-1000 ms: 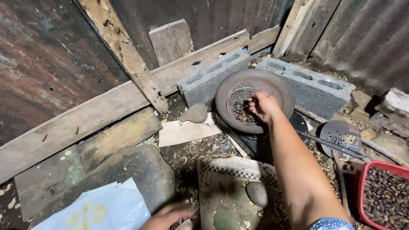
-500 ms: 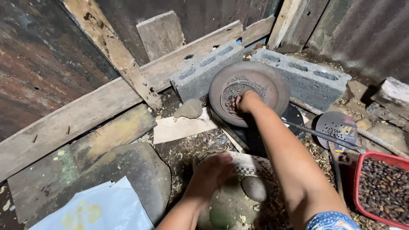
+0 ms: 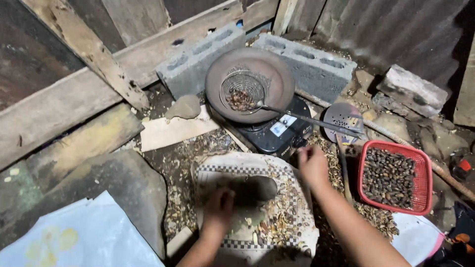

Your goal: Cracking nuts with a stone, crushing them with a hammer, and stirring them in a roasting pan

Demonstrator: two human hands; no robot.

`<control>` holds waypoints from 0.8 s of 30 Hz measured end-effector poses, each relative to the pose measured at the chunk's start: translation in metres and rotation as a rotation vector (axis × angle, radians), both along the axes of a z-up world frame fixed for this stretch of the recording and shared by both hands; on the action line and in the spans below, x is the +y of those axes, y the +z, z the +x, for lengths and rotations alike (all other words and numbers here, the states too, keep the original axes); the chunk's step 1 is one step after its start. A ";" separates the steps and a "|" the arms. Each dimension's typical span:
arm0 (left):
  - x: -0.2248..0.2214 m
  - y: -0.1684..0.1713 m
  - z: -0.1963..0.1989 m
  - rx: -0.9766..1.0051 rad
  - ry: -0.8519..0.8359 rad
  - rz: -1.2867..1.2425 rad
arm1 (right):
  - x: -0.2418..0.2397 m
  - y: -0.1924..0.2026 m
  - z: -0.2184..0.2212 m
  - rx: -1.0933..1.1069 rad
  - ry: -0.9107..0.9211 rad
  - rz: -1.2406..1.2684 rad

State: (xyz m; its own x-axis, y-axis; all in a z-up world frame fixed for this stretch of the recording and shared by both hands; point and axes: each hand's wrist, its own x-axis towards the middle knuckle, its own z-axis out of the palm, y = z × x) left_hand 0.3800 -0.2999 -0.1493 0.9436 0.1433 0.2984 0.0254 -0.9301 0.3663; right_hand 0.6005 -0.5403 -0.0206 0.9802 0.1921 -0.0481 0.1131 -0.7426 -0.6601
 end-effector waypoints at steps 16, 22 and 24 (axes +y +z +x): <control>-0.025 0.103 -0.024 -0.127 0.042 -0.181 | -0.016 0.002 -0.001 -0.187 0.111 -0.273; -0.027 0.106 -0.021 -0.194 0.056 -0.218 | 0.044 0.057 -0.082 0.028 0.742 -0.164; -0.034 0.102 -0.016 -0.229 0.063 -0.317 | 0.041 0.048 -0.083 -0.038 0.814 -0.323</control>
